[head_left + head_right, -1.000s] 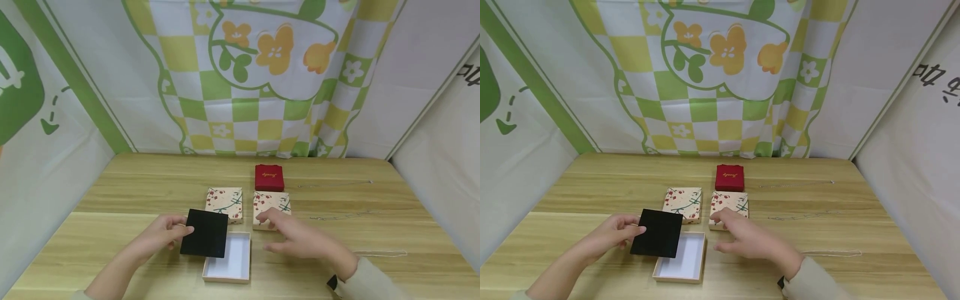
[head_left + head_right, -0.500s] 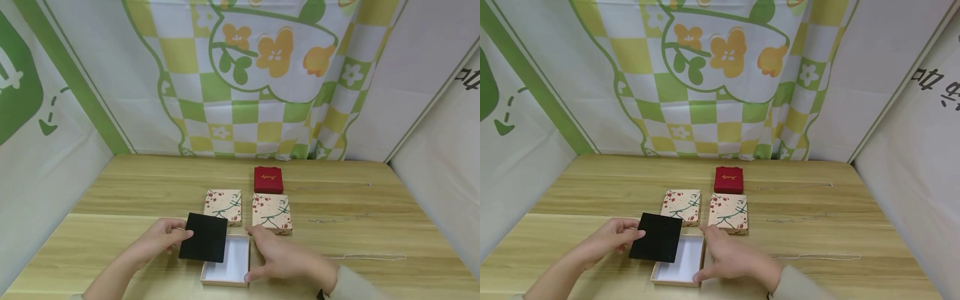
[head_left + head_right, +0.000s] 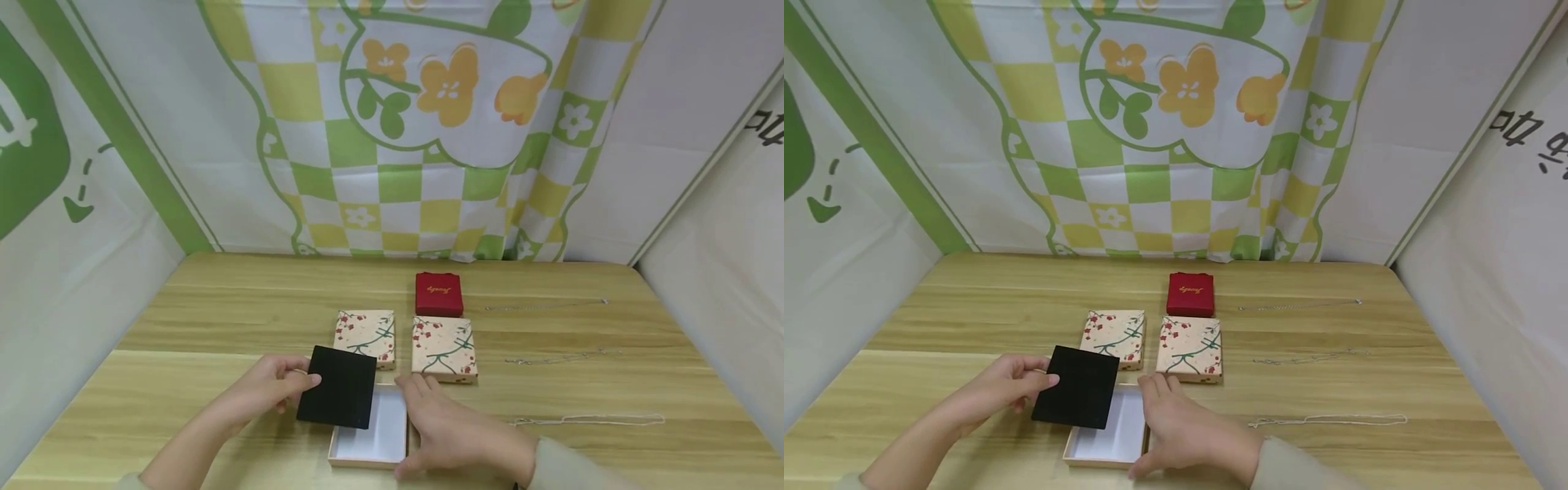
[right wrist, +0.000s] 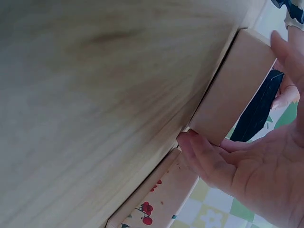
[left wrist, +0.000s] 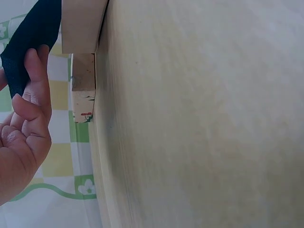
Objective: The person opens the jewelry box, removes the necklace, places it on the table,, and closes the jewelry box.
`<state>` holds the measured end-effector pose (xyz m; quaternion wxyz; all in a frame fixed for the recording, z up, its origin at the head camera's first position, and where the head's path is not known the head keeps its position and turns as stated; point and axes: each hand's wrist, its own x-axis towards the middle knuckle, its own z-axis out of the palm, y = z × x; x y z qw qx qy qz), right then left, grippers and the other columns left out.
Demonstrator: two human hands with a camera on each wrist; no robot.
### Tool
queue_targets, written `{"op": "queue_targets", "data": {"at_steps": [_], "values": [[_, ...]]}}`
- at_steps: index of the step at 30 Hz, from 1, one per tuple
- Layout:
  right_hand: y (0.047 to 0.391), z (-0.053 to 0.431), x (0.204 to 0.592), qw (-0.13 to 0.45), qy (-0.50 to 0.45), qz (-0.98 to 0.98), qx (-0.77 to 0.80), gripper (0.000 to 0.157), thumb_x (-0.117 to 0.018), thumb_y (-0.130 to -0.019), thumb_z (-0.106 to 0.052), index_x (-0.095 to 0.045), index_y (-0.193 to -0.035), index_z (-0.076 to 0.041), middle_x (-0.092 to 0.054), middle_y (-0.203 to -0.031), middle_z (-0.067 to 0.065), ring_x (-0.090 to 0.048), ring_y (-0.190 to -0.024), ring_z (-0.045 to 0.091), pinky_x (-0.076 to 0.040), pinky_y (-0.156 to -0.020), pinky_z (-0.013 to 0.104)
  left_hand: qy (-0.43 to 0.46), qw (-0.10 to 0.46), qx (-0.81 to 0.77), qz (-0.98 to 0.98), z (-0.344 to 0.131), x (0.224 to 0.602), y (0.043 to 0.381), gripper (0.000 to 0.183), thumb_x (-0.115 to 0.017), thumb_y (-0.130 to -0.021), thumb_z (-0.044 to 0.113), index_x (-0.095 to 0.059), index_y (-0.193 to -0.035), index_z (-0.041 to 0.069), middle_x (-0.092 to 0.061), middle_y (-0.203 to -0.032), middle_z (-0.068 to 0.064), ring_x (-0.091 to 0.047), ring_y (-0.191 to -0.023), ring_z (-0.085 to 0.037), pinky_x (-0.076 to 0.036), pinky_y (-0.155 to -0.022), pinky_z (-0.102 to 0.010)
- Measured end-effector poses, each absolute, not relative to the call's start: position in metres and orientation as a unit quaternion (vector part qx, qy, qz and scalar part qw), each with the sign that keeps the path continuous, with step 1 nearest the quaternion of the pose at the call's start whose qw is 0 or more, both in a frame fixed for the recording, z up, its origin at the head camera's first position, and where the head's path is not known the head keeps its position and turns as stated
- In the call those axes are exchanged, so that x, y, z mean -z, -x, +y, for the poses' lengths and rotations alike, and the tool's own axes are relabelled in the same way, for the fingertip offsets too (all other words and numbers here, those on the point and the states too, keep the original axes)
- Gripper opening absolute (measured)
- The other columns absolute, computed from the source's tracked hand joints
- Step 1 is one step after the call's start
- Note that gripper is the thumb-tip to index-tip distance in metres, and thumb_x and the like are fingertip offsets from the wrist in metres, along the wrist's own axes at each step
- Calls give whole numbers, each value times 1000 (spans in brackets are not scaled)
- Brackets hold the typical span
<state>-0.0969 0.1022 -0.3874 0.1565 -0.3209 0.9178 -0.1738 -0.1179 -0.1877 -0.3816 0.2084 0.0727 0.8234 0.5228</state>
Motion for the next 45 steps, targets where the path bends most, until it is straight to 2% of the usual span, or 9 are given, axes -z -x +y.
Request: {"op": "queue_targets", "data": {"at_steps": [6,12,15,18,21,25,33,39,45], "values": [[100,106,389,156,317,907,227,102,-82,-60,-47,-29,-138,-5,-40,-125,2,-40,-111,12,-40,-100,34,-68,210,-523,823,-184,376,119,33,-60,-87,32,-49,-75,4,-42,-61,-1,-40,-54,-11,-35,-50,-24],[106,112,384,152,313,895,278,102,-84,-59,-36,-27,-138,-6,-40,-122,1,-46,-105,10,-43,-97,32,-67,210,-533,817,-181,372,123,33,-61,-87,30,-60,-100,-1,-43,-63,2,-45,-61,-12,-37,-52,-23],[106,114,381,140,316,893,288,103,-84,-59,-33,-25,-139,-6,-39,-126,2,-47,-105,11,-43,-97,32,-71,208,-532,818,-180,371,125,30,-61,-88,31,-60,-94,1,-45,-64,2,-48,-63,-15,-39,-54,-24],[108,117,377,110,309,896,298,103,-84,-58,-31,-25,-139,-7,-38,-128,3,-48,-104,12,-44,-96,32,-77,201,-530,821,-178,369,127,32,-60,-88,32,-51,-79,3,-46,-66,-1,-51,-67,-19,-41,-57,-26],[112,120,374,74,290,900,316,103,-85,-56,-27,-26,-138,-7,-38,-127,3,-48,-102,13,-46,-92,33,-86,192,-528,823,-175,365,128,39,-60,-88,35,-42,-72,4,-45,-66,-4,-51,-68,-22,-41,-59,-27],[118,128,372,41,268,902,337,104,-86,-53,-22,-27,-137,-7,-38,-125,2,-48,-98,12,-48,-86,32,-97,186,-528,823,-170,360,131,40,-60,-88,36,-41,-71,5,-46,-68,-6,-51,-69,-25,-42,-60,-27],[126,136,374,23,248,896,367,105,-87,-54,-18,-25,-138,-7,-35,-129,3,-47,-103,17,-49,-87,34,-106,184,-525,824,-156,356,134,36,-61,-87,37,-48,-76,5,-47,-66,-3,-47,-62,-18,-41,-58,-29],[127,137,373,26,240,899,366,105,-87,-55,-20,-24,-139,-11,-30,-136,2,-45,-107,18,-46,-89,36,-115,175,-538,817,-143,355,138,38,-60,-88,37,-43,-72,6,-39,-60,1,-41,-57,-15,-39,-56,-27],[129,138,373,11,258,898,357,104,-87,-55,-25,-26,-138,-10,-31,-133,1,-47,-101,17,-47,-84,33,-130,170,-553,806,-134,353,142,45,-62,-88,35,-34,-70,5,-27,-57,1,-31,-53,-13,-33,-53,-23]]}}
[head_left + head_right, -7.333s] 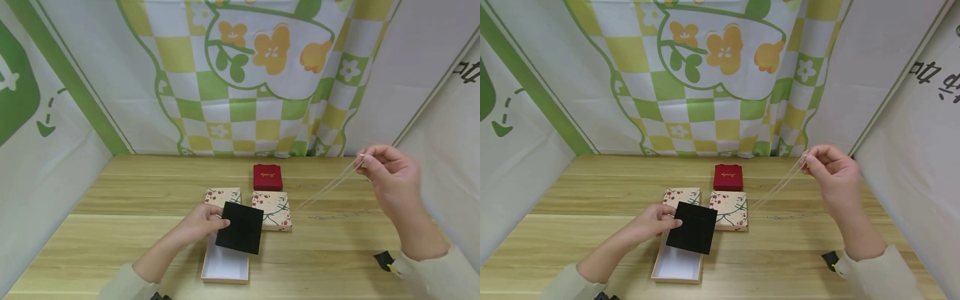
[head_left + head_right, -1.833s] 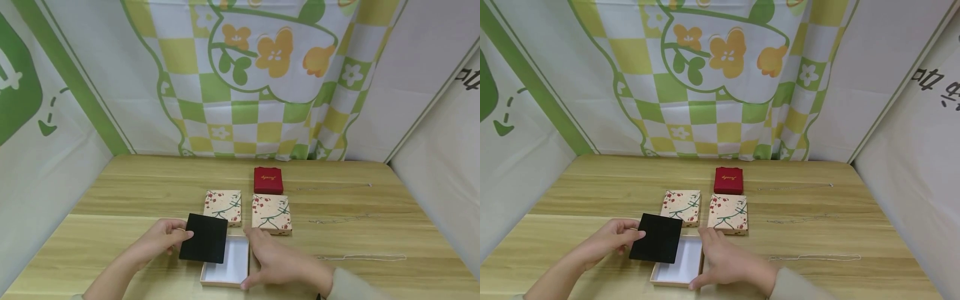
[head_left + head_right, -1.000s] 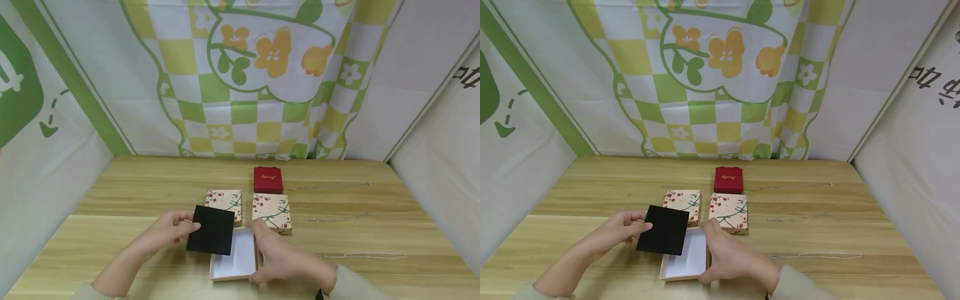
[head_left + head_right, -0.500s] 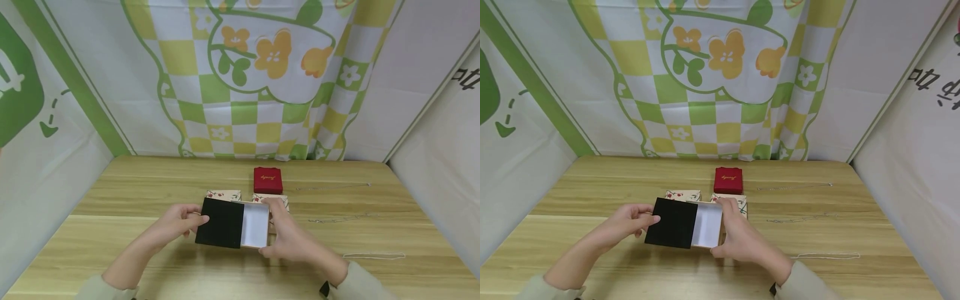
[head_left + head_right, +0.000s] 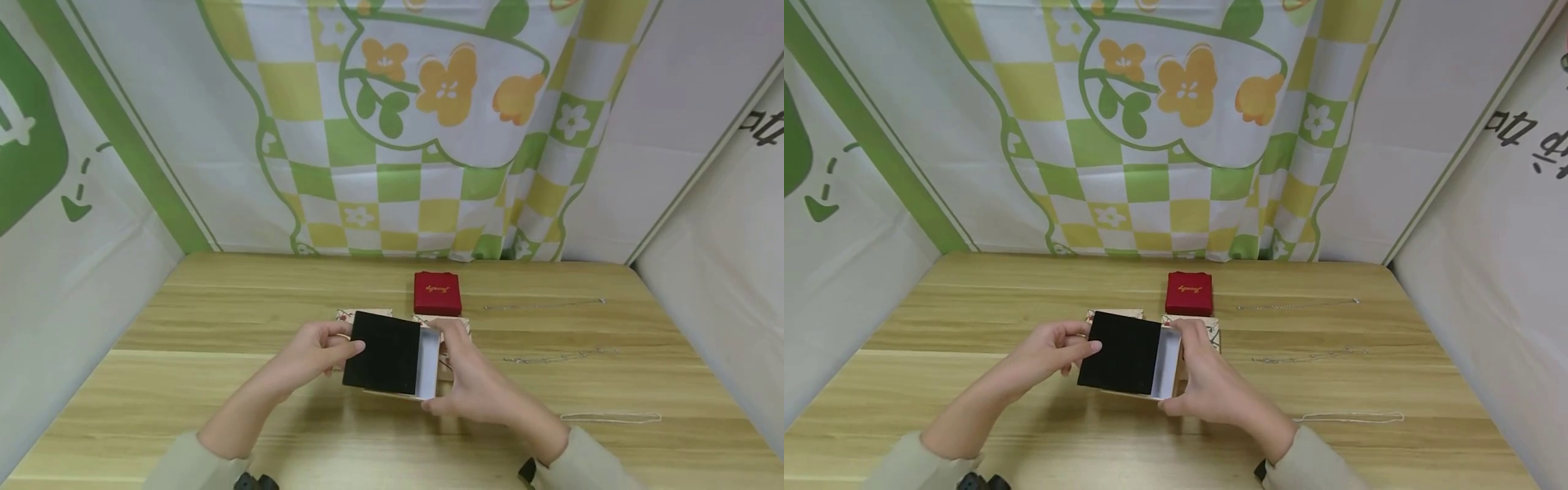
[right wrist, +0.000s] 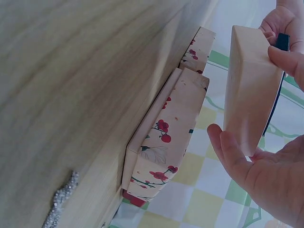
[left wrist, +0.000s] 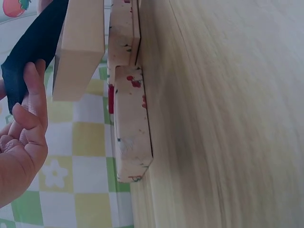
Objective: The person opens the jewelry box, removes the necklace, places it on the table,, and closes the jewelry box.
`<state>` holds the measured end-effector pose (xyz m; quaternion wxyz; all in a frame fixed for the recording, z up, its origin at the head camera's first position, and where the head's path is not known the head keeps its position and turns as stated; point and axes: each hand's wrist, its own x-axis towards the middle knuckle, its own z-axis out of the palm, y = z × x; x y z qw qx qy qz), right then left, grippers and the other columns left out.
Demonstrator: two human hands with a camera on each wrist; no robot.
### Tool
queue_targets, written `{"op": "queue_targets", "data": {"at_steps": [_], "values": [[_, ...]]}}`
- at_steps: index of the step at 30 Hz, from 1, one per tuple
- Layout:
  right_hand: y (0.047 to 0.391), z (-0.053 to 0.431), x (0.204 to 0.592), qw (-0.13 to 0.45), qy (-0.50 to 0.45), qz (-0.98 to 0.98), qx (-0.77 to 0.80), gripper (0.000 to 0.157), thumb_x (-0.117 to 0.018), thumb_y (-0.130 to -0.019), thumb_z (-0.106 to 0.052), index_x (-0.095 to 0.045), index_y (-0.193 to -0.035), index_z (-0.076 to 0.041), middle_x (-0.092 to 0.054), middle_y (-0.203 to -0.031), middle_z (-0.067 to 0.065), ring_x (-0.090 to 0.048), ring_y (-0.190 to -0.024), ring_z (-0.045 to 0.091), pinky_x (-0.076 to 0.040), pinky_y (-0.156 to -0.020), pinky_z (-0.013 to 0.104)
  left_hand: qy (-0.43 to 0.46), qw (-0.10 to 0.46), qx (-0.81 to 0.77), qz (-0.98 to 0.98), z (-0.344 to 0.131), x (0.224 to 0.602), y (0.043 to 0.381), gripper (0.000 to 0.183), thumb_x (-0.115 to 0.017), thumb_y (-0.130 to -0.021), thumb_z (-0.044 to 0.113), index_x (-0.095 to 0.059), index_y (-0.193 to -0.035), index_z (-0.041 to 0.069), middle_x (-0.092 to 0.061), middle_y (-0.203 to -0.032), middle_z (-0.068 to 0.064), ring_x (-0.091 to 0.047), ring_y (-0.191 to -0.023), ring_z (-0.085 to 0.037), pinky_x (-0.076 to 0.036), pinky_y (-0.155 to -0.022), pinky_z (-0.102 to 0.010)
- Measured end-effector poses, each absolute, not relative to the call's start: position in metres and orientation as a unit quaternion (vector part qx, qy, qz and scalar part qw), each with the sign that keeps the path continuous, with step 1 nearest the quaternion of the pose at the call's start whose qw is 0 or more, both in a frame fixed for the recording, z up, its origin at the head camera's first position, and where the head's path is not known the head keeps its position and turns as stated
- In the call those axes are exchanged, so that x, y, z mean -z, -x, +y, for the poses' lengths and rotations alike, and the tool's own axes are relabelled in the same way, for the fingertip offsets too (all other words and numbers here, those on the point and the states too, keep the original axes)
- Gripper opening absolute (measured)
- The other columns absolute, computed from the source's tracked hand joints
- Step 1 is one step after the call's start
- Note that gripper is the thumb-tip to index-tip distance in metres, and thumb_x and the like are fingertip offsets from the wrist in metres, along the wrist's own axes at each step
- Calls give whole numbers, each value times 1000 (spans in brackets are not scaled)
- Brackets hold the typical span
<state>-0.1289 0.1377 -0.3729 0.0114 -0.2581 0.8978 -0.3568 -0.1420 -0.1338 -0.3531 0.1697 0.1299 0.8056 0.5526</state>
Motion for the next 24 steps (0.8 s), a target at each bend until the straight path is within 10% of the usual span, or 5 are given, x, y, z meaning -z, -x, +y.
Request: {"op": "queue_targets", "data": {"at_steps": [24], "values": [[127,127,370,33,260,880,396,99,-86,-56,-18,-27,-135,-24,-32,-128,-6,-44,-109,13,-48,-87,36,-160,129,-478,854,-116,341,140,39,-65,-85,26,-36,-66,7,-24,-50,4,-21,-48,-11,-24,-51,-23]]}}
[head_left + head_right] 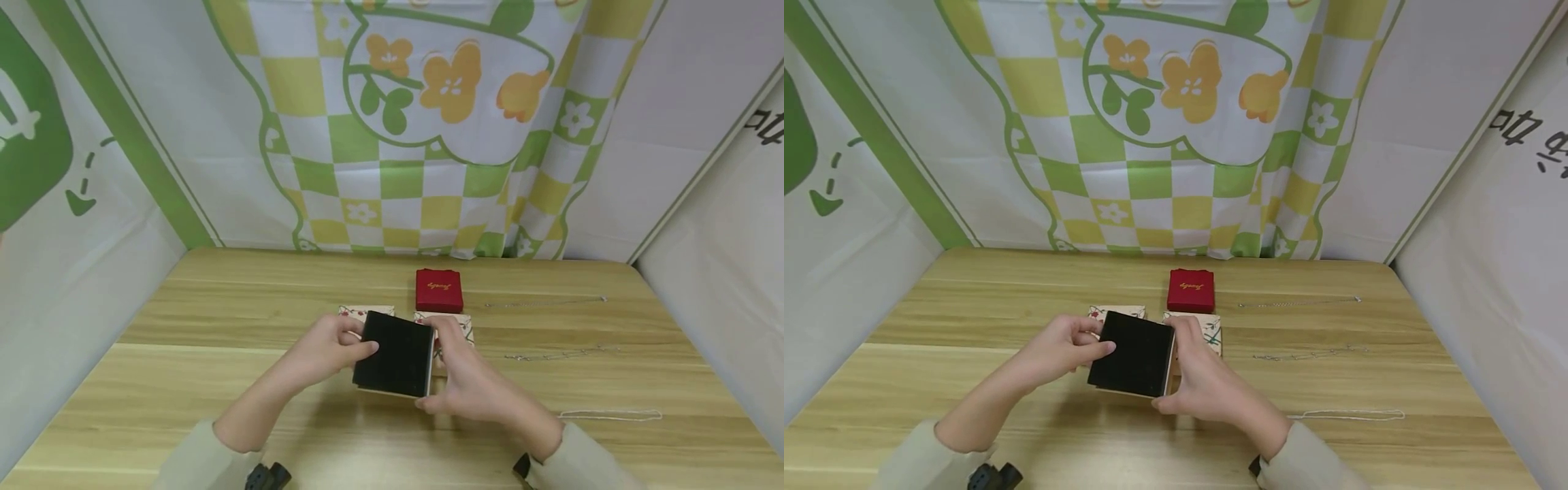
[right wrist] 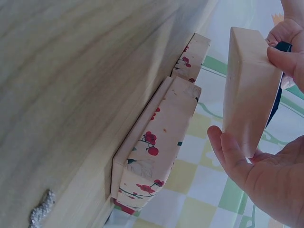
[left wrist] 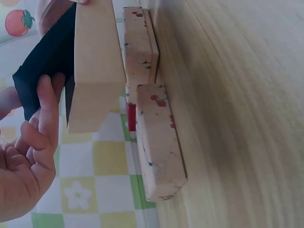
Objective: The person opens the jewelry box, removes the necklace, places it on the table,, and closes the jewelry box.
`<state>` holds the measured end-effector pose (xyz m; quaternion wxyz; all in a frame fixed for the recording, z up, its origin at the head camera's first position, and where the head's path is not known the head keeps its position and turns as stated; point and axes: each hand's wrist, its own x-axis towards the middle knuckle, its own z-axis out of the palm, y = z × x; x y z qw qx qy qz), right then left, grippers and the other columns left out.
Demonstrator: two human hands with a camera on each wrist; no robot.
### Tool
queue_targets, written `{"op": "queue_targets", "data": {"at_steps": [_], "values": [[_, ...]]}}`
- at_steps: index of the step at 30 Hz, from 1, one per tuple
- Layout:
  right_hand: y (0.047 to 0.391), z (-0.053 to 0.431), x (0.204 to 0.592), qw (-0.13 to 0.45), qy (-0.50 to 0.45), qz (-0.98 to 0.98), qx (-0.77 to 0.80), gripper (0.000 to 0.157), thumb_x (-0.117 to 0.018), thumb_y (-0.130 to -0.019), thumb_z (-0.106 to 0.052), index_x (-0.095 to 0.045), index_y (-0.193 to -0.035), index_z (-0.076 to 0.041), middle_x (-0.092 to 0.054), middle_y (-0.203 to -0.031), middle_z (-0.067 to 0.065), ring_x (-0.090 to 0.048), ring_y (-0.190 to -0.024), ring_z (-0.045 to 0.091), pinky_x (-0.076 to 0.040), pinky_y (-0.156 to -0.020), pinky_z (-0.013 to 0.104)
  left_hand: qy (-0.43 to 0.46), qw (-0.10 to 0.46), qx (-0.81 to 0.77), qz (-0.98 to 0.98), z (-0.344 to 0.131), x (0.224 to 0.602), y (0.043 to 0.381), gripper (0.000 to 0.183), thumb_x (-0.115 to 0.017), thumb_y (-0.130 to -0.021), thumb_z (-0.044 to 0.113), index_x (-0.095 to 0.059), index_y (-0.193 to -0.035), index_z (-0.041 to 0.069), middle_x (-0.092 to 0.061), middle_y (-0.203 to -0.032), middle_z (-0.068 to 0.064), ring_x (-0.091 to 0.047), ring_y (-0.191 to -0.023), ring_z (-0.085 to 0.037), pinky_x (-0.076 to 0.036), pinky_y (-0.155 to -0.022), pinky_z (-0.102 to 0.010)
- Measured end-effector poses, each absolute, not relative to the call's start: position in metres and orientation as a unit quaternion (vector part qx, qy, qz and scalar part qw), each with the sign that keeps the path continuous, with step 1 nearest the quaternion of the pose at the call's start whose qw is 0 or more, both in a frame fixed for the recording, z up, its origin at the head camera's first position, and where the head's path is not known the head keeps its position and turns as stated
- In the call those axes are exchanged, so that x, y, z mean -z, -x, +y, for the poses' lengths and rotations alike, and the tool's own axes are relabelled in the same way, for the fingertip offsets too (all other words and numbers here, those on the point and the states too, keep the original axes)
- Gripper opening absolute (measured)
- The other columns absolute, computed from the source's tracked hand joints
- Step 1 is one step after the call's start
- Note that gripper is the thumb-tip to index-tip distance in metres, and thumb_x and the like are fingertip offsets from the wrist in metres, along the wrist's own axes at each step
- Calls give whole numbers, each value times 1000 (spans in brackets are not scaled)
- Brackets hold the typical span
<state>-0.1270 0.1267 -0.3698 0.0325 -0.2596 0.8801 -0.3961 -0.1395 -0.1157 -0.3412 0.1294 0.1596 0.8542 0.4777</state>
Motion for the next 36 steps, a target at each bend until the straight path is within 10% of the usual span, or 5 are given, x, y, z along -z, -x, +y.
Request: {"op": "queue_targets", "data": {"at_steps": [10,31,36], "values": [[125,125,371,29,263,869,417,97,-86,-57,-16,-28,-135,-19,-32,-127,-6,-45,-108,14,-51,-85,36,-86,90,-432,893,-99,333,136,19,-71,-80,22,-65,-91,8,-69,-83,-3,-65,-78,-13,-51,-72,-33],[123,126,370,18,257,855,449,96,-84,-57,-12,-27,-134,-19,-30,-127,-8,-45,-104,15,-51,-84,29,-134,68,-415,897,-90,331,129,36,-67,-83,15,-39,-62,8,-30,-48,5,-28,-44,-8,-24,-45,-20],[124,127,370,6,262,858,442,98,-84,-56,-10,-27,-135,-15,-32,-127,-5,-44,-104,16,-51,-84,33,-127,59,-411,901,-89,332,129,29,-67,-83,17,-44,-66,8,-42,-53,5,-37,-48,-7,-31,-47,-21]]}}
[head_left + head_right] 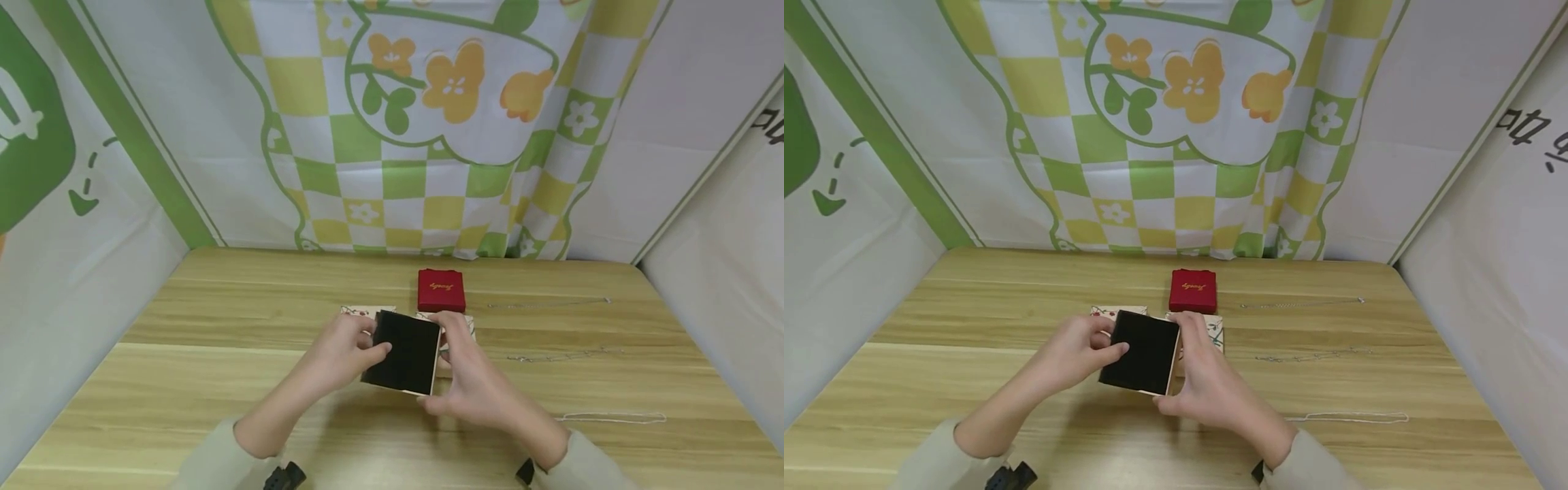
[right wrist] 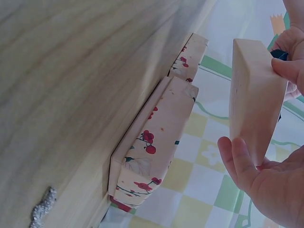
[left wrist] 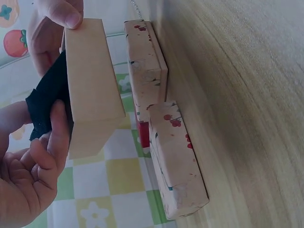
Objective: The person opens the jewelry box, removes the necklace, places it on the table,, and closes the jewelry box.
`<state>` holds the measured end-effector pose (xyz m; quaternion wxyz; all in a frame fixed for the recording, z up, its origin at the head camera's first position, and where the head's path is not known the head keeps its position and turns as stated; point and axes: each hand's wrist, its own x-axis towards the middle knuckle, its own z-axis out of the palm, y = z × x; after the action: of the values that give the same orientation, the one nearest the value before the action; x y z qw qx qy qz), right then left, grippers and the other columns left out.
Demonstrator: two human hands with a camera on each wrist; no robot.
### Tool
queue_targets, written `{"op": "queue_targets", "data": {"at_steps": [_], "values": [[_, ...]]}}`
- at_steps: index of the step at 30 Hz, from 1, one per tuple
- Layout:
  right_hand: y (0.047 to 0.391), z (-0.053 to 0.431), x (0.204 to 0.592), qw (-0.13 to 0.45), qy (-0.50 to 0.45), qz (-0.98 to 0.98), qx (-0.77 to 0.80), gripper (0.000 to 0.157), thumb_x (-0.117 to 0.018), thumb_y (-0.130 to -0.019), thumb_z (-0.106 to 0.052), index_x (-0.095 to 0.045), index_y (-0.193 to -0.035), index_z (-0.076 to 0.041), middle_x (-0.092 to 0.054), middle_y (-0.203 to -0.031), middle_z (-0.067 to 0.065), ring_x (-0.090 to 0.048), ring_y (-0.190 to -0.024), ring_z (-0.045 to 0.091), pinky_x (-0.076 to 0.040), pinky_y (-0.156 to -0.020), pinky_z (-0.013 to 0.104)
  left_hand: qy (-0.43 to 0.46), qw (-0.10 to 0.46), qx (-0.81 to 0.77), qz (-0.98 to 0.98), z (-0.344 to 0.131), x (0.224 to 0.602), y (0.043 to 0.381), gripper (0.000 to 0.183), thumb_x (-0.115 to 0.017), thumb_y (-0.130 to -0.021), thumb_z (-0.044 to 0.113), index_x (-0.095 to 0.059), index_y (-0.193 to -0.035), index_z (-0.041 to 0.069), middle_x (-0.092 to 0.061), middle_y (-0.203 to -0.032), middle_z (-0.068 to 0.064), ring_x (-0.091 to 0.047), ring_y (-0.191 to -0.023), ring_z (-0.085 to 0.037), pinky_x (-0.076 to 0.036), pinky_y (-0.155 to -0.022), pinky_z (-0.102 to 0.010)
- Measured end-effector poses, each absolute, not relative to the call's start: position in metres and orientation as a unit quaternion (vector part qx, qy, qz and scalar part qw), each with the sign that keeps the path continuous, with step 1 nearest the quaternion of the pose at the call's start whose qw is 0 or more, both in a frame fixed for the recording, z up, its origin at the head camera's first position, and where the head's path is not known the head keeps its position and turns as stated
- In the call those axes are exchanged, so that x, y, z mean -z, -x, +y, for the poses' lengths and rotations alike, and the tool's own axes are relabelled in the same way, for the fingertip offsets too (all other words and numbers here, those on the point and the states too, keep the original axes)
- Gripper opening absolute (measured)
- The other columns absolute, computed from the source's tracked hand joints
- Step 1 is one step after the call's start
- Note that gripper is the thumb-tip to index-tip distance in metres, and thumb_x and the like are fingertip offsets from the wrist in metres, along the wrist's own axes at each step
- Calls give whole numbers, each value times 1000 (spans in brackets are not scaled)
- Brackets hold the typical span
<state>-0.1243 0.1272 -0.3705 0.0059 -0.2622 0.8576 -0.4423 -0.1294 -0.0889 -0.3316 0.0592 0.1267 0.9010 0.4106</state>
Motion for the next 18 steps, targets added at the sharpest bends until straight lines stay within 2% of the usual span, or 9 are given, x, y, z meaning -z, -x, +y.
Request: {"op": "queue_targets", "data": {"at_steps": [2,3,5,7,9,12,16,18], "values": [[125,128,370,7,263,857,443,97,-84,-57,-9,-27,-135,-16,-33,-126,-4,-44,-104,16,-51,-84,35,-126,41,-403,905,-88,331,128,16,-68,-83,18,-56,-81,8,-54,-61,5,-47,-55,-6,-38,-52,-22],[125,128,370,8,262,858,442,97,-85,-57,-10,-28,-135,-18,-33,-126,-5,-44,-103,16,-52,-84,35,-126,30,-398,908,-88,330,127,18,-68,-82,20,-58,-90,8,-56,-65,5,-49,-58,-6,-40,-55,-23],[125,129,369,3,261,861,436,97,-85,-57,-14,-28,-135,-19,-33,-125,-5,-44,-101,15,-52,-84,35,-123,9,-386,914,-90,329,124,38,-70,-80,26,-56,-112,12,-60,-80,5,-54,-66,-9,-44,-59,-26],[126,130,368,-5,259,864,432,97,-86,-57,-16,-28,-135,-20,-34,-126,-6,-46,-99,15,-52,-83,35,-114,-3,-377,919,-93,329,122,62,-72,-77,35,-45,-130,17,-58,-92,5,-55,-76,-12,-45,-65,-28],[126,131,366,-15,255,866,430,98,-86,-56,-19,-28,-134,-21,-34,-126,-7,-47,-97,15,-51,-83,35,-109,10,-385,916,-97,331,122,76,-74,-74,43,-37,-136,19,-55,-104,2,-55,-86,-17,-46,-69,-31],[125,132,363,-24,255,867,428,97,-87,-56,-21,-28,-134,-22,-35,-126,-9,-48,-96,14,-51,-83,36,-112,74,-430,893,-106,338,125,83,-73,-73,47,-32,-139,22,-53,-116,1,-54,-100,-20,-46,-79,-35],[123,133,360,-26,264,871,413,98,-86,-55,-22,-28,-134,-21,-33,-129,-11,-46,-103,10,-50,-85,35,-131,187,-501,835,-114,347,129,72,-71,-78,39,-37,-137,16,-61,-111,-3,-58,-100,-19,-45,-85,-38],[122,133,359,-25,270,872,408,98,-86,-55,-22,-28,-134,-19,-32,-130,-10,-44,-105,10,-50,-86,34,-137,217,-519,816,-116,350,129,67,-70,-80,36,-39,-134,12,-64,-106,-5,-59,-99,-17,-45,-86,-38]]}}
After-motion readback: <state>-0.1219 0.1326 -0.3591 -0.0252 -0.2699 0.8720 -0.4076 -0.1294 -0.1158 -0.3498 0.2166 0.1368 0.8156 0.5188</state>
